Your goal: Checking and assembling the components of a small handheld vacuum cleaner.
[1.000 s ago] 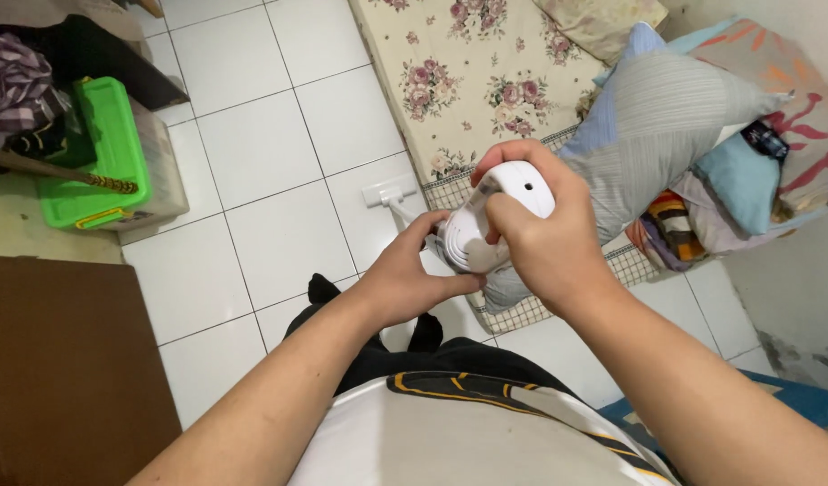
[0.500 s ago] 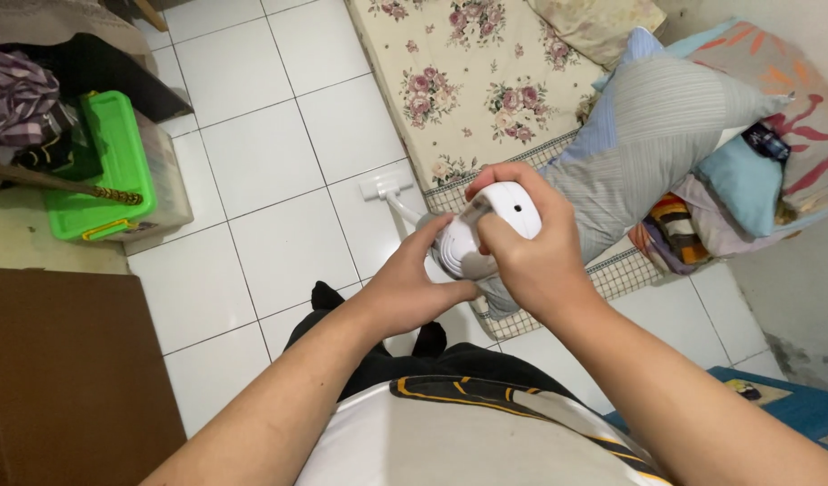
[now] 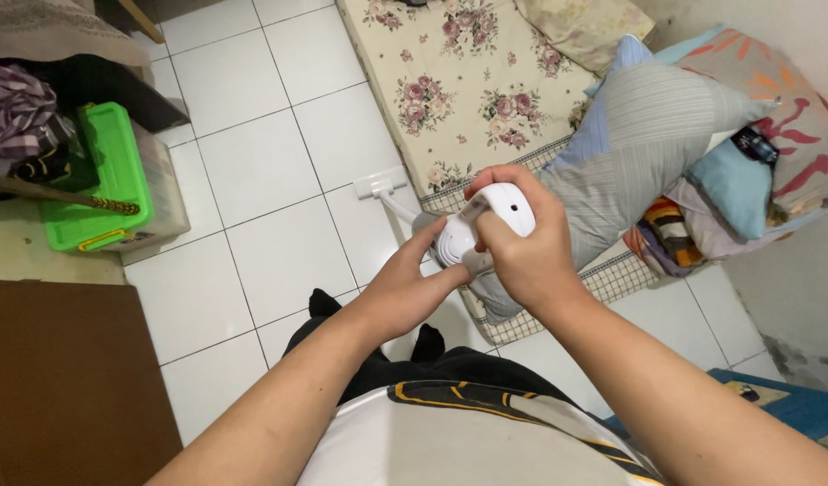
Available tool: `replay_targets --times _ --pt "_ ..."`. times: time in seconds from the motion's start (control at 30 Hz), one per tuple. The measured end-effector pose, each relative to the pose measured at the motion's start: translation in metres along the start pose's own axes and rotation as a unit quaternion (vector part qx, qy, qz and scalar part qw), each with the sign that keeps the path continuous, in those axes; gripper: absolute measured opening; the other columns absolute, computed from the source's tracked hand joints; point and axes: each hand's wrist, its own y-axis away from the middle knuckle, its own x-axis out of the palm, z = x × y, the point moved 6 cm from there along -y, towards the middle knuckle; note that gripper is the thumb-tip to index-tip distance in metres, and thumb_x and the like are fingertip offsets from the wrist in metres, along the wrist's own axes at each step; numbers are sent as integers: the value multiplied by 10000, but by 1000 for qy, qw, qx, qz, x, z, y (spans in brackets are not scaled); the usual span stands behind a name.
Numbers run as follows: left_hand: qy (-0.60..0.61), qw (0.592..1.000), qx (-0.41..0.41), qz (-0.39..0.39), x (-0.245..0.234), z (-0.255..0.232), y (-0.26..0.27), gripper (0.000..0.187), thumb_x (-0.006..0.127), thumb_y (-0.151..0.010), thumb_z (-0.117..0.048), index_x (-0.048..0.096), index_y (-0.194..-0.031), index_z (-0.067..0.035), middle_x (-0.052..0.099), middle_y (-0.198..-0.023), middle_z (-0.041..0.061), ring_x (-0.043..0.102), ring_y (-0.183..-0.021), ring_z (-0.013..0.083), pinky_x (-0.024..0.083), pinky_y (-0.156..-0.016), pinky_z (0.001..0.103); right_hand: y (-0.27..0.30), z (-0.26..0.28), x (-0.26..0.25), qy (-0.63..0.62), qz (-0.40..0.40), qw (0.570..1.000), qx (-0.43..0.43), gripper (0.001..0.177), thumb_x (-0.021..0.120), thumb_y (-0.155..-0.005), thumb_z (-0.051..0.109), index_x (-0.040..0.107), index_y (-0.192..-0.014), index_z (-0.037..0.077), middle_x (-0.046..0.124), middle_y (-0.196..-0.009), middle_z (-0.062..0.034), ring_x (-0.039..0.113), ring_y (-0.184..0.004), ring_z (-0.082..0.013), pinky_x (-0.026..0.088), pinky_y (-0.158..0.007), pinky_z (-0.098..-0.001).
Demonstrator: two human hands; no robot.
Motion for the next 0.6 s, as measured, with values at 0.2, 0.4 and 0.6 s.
replay_targets --times 0.2,0.4,0.6 --pt "17 1000 5 -1 4 5 6 852 678 -807 -352 363 -1553 -87 536 -1491 171 506 -1403 260 392 -1140 364 4 -2 -3 -17 7 1000 -9 287 547 -825 -1 618 -1100 36 687 -1031 -33 624 -772 -97 538 -644 -252" --pt "34 998 31 -33 5 -17 23 605 631 -861 -354 612 -1402 -83 732 -1281 156 668 -1252 244 498 -1055 357 18 30 -14 -5 2 999 38 300 537 -811 -33 648 -1082 29 663 -958 -60 614 -754 -114 513 -645 -261" --pt "1 999 45 -31 20 -16 38 754 666 -835 -412 491 -1479 -60 659 -1369 160 635 -1277 246 467 -1057 351 29 26 -18 -31 -3 999 41 305 540 -815 -32 627 -1099 38 665 -1004 -35 609 -815 -98 520 -679 -252"
